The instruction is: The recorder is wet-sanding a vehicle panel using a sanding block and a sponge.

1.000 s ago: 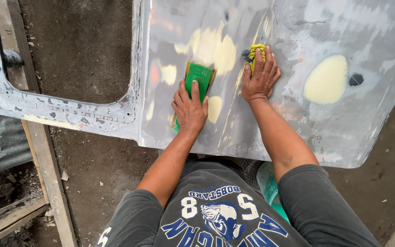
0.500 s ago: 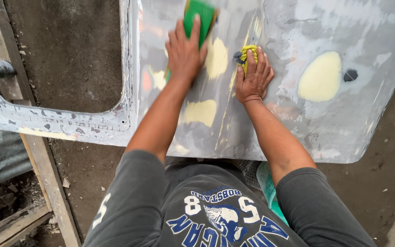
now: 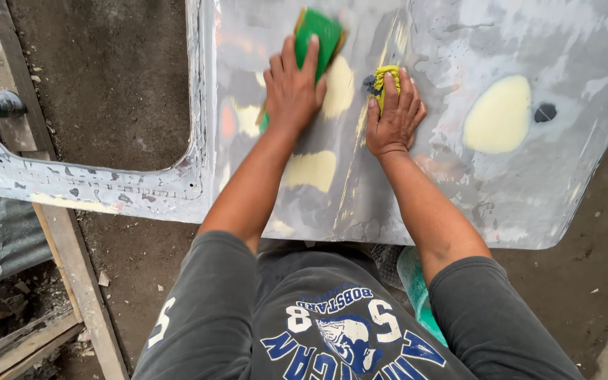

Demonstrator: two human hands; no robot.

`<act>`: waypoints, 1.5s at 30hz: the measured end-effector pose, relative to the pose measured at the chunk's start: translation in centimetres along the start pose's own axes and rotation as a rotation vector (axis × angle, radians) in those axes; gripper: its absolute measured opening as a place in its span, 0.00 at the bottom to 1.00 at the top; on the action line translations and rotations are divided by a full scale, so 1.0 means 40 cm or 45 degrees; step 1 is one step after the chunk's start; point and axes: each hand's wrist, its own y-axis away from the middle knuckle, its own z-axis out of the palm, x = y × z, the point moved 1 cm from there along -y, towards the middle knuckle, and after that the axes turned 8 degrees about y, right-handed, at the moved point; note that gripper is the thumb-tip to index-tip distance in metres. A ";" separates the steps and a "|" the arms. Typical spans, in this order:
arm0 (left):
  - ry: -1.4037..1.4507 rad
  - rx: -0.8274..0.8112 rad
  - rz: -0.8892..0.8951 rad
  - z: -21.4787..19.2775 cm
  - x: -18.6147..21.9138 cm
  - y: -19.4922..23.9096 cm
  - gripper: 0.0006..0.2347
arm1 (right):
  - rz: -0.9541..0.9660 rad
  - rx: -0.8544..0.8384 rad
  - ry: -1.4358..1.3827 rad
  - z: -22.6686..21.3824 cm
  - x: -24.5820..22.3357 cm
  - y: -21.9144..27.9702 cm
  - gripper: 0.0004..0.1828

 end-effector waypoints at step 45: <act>0.026 -0.179 -0.093 -0.014 0.119 0.216 0.34 | -0.004 0.039 -0.027 0.018 0.008 0.003 0.30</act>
